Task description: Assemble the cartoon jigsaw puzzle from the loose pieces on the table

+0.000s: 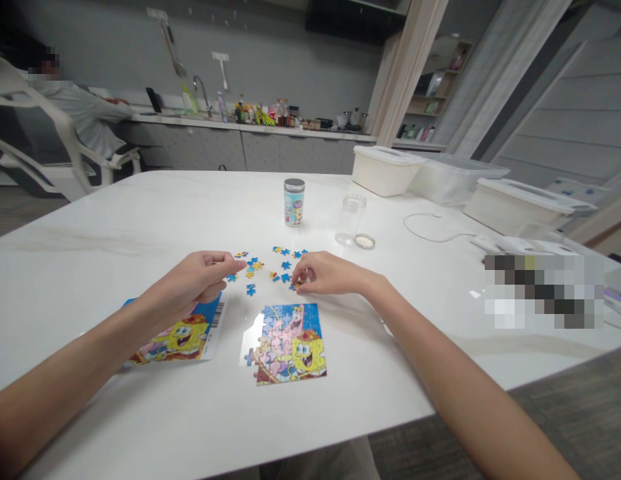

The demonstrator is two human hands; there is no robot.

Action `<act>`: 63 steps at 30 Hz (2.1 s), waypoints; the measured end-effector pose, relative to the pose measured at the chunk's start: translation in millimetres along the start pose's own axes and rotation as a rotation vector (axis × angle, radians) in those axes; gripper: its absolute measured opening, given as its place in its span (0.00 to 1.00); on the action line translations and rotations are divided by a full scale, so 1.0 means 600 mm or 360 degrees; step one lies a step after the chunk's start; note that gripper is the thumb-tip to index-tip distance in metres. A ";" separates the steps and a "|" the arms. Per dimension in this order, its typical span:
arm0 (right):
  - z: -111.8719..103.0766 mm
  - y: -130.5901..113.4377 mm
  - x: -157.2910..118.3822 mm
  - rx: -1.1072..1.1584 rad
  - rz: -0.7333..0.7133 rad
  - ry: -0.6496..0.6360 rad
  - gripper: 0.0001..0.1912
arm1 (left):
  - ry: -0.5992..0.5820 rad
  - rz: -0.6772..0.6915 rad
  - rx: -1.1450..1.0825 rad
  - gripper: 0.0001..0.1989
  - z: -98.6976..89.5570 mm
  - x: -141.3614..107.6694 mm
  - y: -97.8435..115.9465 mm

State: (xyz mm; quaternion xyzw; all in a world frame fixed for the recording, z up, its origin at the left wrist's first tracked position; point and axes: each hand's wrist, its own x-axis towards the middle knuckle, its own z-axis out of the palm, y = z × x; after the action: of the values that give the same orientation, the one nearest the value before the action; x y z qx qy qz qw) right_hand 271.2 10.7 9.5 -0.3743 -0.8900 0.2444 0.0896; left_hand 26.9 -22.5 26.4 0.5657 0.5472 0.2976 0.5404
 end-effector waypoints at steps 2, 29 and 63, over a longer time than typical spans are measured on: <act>0.006 -0.006 0.002 -0.0019 0.0001 -0.0004 0.06 | -0.0002 0.0000 0.0002 0.19 0.000 0.000 0.000; 0.047 -0.077 0.021 0.1345 0.0335 0.0214 0.11 | -0.0349 0.0242 0.0509 0.10 0.007 0.005 -0.020; 0.040 -0.062 0.006 0.0577 -0.0046 -0.0511 0.02 | -0.0630 0.0015 0.0949 0.10 0.021 -0.017 -0.018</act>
State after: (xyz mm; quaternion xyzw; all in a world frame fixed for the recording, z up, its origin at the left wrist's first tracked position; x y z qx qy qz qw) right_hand 237.3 -17.8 7.2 -0.2957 -0.8397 0.4553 0.0163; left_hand 33.3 -37.7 15.8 0.7477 0.4922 0.0120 0.4457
